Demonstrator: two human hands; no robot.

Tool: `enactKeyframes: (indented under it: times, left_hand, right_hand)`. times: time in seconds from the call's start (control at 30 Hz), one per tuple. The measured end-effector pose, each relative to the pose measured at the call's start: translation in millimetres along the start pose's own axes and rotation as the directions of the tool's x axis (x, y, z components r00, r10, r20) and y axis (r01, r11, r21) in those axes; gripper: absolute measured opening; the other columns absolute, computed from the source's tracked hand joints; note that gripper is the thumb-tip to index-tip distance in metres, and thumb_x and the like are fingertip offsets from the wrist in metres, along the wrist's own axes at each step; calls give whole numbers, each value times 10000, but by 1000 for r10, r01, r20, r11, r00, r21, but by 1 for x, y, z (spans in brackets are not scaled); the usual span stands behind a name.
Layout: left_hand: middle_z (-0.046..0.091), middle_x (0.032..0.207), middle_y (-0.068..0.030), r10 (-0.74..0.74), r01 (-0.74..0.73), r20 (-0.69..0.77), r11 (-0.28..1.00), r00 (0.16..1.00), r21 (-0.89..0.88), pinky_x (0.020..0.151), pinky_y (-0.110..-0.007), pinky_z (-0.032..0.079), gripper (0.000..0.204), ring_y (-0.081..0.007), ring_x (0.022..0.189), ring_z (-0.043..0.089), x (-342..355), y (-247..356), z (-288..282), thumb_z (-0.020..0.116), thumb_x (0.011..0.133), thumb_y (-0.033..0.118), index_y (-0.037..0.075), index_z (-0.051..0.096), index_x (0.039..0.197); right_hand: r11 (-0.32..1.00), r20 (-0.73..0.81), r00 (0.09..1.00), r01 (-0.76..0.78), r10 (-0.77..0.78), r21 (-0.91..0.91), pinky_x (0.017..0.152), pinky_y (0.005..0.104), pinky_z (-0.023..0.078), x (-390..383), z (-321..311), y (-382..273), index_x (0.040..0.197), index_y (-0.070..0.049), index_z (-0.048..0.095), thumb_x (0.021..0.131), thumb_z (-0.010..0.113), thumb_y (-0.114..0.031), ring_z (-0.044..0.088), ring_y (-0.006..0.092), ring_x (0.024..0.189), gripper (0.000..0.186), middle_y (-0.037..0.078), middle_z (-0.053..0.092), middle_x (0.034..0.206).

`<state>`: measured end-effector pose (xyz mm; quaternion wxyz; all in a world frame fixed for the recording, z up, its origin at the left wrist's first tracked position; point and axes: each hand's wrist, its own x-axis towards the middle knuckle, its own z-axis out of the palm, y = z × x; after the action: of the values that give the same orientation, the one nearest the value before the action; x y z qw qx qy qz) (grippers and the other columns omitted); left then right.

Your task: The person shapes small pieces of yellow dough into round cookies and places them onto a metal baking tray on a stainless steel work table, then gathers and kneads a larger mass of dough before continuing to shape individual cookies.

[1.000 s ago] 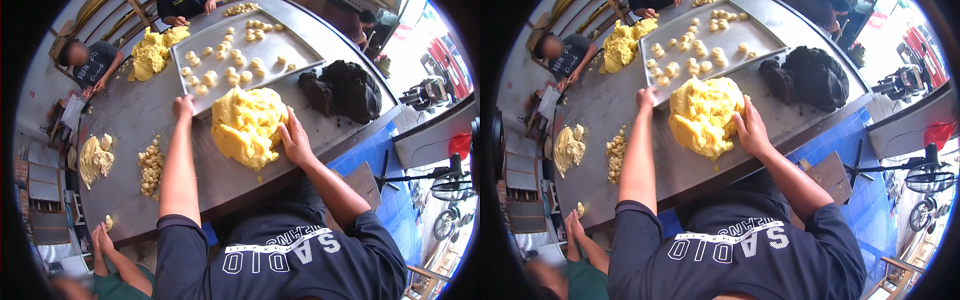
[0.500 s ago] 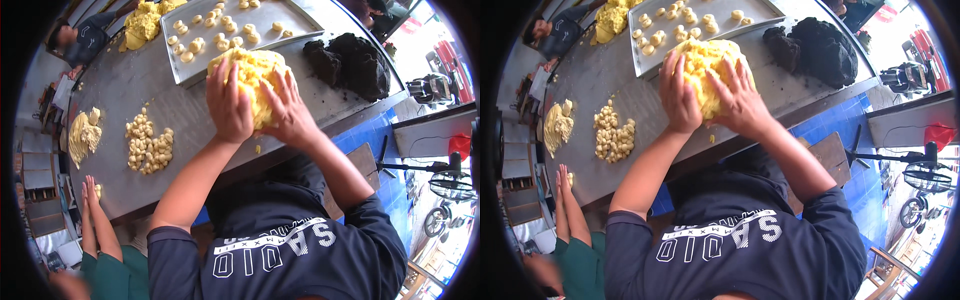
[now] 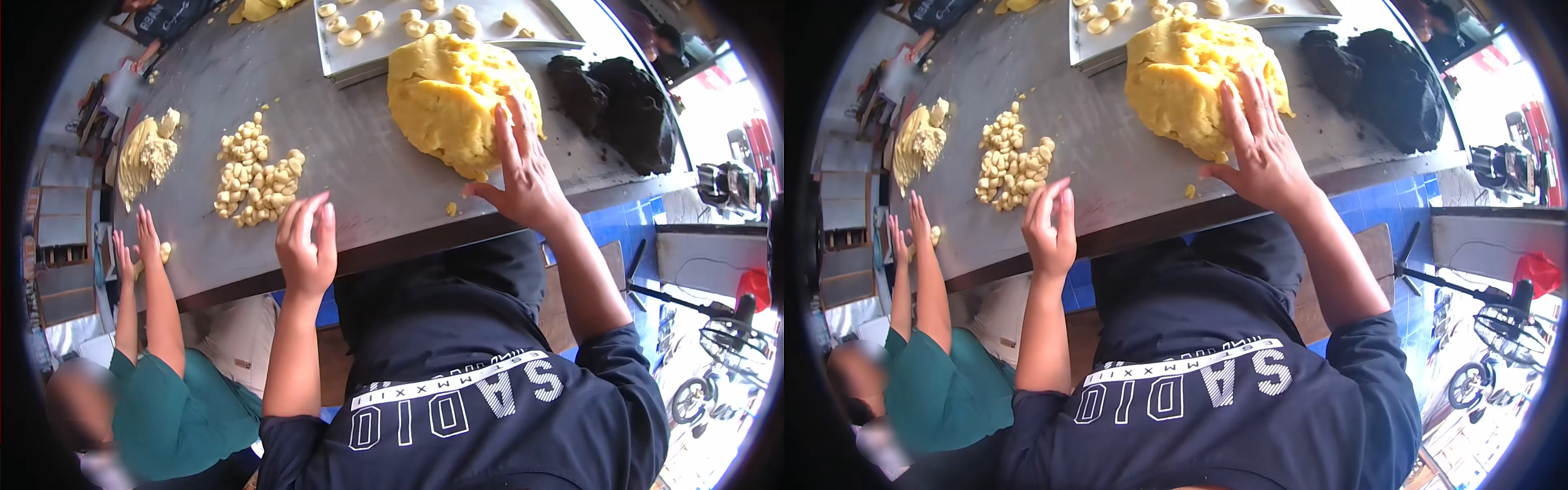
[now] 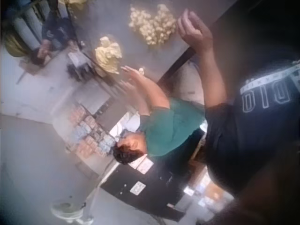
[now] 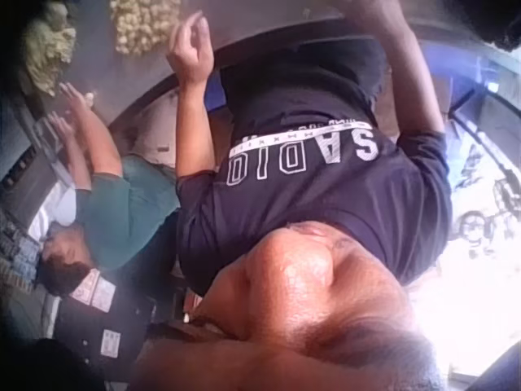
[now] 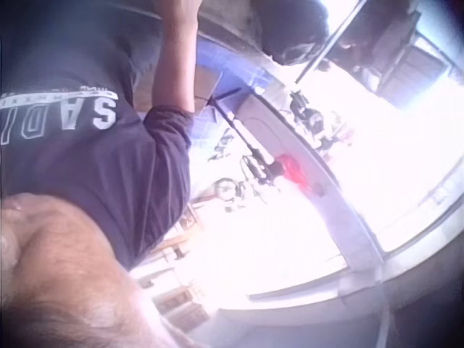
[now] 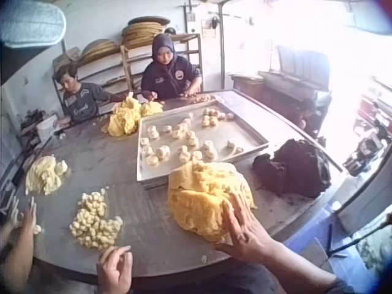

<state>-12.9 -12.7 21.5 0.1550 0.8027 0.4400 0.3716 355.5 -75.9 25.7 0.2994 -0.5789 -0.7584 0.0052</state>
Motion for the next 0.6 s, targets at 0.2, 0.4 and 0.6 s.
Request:
enactKeyframes:
  times: [0.2, 0.4, 0.6]
  left_hand:
    - [703, 885, -125, -228, 228, -33, 974, 973, 3, 733, -441, 535, 140, -306, 764, 665, -27, -17, -10, 710, 1074, 86, -21, 787, 1122]
    - [707, 836, -95, 59, -70, 60, 979, 996, 193, 697, -435, 515, 99, -308, 713, 651, -35, -23, -9, 739, 1017, 60, 8, 797, 1078]
    - [757, 1007, -156, 43, -57, 77, 981, 996, 184, 844, -451, 553, 134, -334, 898, 703, -20, -18, -11, 731, 1045, 62, -14, 799, 1131]
  right_hand:
    - [999, -157, 987, -26, 20, -36, 1277, 670, 427, 3, 36, 10, 1740, -114, 263, 661, 1065, -318, 351, 621, 1604, 1360, 367, 253, 1770]
    - [997, -193, 980, -50, 37, -63, 1235, 679, 475, 5, 44, 13, 1729, -159, 261, 642, 1076, -305, 378, 630, 1587, 1367, 362, 257, 1768]
    - [1000, -202, 979, -5, 1, -24, 1301, 678, 397, 8, 32, 9, 1734, -139, 276, 684, 1057, -252, 329, 613, 1625, 1314, 360, 261, 1777]
